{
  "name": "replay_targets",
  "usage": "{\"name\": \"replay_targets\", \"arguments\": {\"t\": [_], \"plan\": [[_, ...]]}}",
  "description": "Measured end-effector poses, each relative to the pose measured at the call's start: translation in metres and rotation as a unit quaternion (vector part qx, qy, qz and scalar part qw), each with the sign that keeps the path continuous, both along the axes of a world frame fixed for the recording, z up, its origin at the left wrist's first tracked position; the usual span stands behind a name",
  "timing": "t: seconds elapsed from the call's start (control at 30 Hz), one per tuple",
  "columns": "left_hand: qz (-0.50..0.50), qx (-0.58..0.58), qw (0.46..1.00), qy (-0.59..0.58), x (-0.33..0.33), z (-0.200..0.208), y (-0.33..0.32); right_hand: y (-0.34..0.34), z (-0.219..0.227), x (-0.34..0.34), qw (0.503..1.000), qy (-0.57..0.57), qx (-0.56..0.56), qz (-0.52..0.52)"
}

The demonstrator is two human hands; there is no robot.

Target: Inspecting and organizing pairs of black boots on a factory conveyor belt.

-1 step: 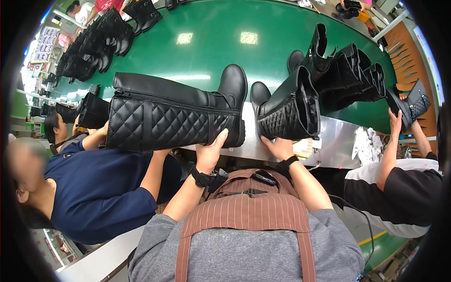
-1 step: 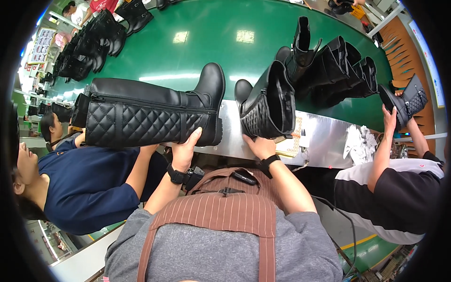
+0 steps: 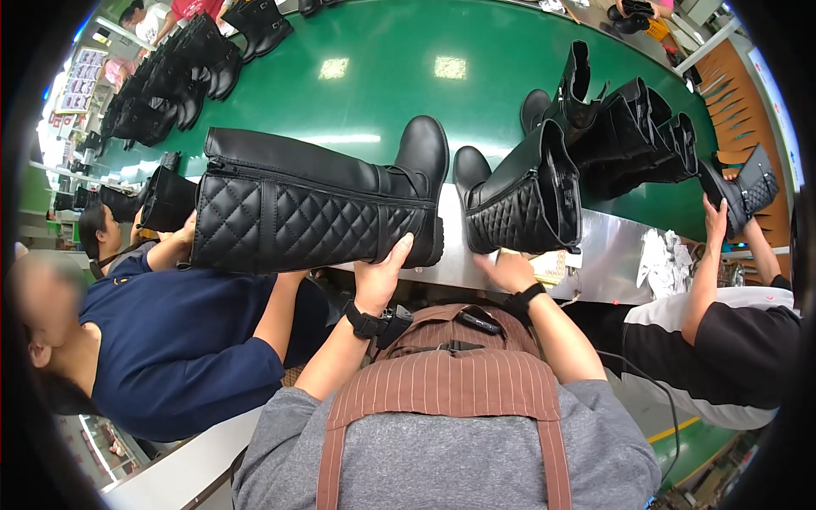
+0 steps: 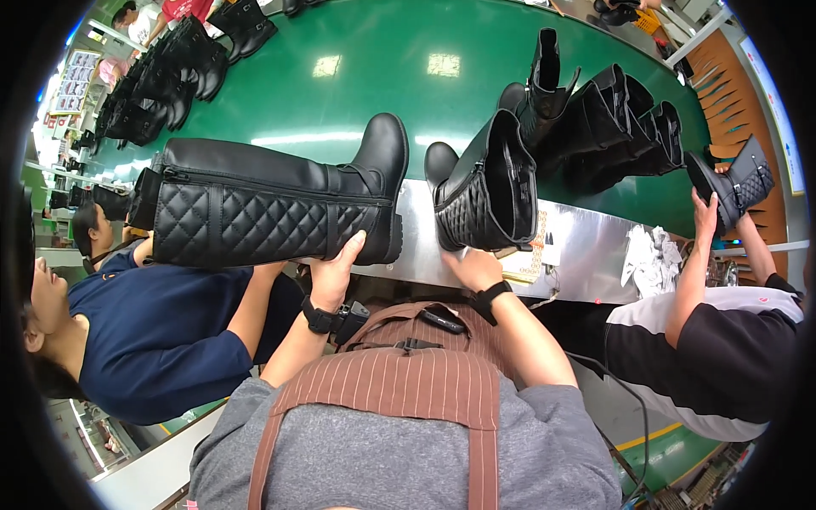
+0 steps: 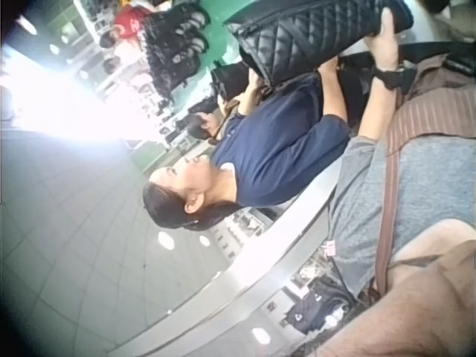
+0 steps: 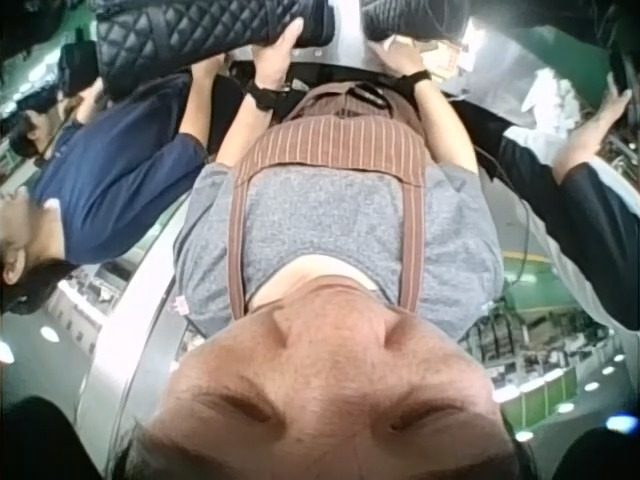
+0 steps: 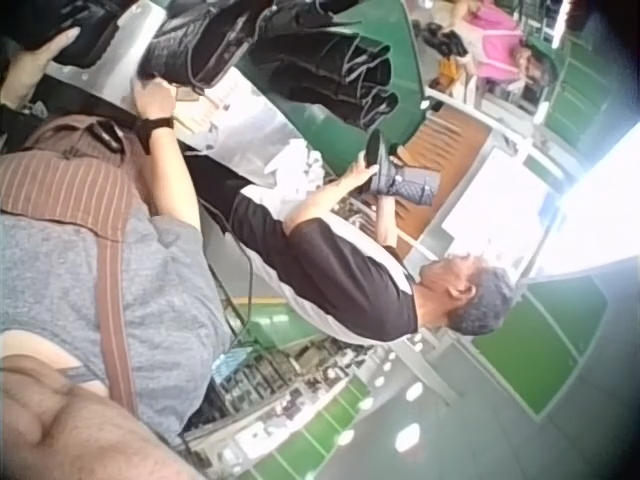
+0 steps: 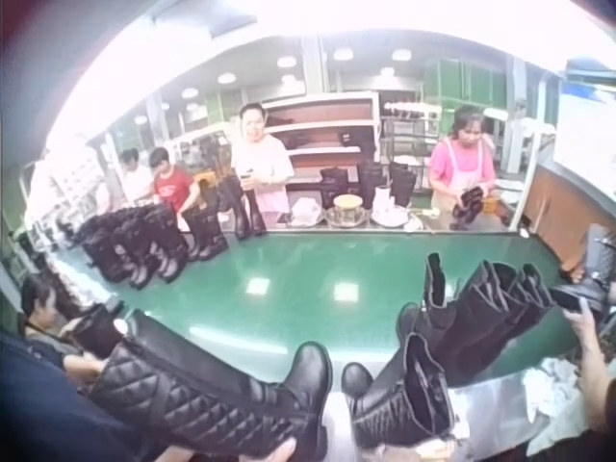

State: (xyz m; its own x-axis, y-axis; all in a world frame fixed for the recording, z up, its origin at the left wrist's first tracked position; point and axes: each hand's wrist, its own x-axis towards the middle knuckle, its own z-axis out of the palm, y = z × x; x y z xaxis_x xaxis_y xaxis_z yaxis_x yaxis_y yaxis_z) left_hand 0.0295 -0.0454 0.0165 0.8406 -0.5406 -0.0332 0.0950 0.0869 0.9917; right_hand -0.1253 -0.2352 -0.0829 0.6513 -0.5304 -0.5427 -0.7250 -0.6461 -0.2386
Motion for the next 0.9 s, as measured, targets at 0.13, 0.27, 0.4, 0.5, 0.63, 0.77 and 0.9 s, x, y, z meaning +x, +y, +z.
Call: {"name": "replay_targets", "arguments": {"t": [0.13,0.27,0.4,0.5,0.63,0.77,0.9], "plan": [[-0.017,0.009,1.000,-0.011,-0.002,0.004,0.009,0.023,0.075,-0.003,0.884,-0.356,0.296,0.066],[-0.028,0.008,0.999,-0.018,-0.008,0.008,0.014,0.043,0.112,0.033,0.804,-0.556,0.208,-0.037],[-0.041,-0.003,0.999,-0.003,-0.016,0.015,0.020,0.048,0.112,0.054,0.793,-0.588,0.155,-0.014],[-0.058,-0.007,0.998,0.005,-0.021,0.021,0.023,0.049,0.109,0.052,0.792,-0.592,0.146,-0.026],[-0.064,-0.001,0.998,-0.014,-0.023,0.025,0.025,0.050,0.109,0.049,0.782,-0.609,0.133,-0.030],[-0.061,0.000,0.998,-0.022,-0.025,0.026,0.027,0.047,0.111,0.048,0.776,-0.616,0.135,-0.015],[-0.054,0.009,0.998,-0.041,-0.026,0.026,0.029,0.045,0.113,0.046,0.782,-0.613,0.116,0.021]]}}
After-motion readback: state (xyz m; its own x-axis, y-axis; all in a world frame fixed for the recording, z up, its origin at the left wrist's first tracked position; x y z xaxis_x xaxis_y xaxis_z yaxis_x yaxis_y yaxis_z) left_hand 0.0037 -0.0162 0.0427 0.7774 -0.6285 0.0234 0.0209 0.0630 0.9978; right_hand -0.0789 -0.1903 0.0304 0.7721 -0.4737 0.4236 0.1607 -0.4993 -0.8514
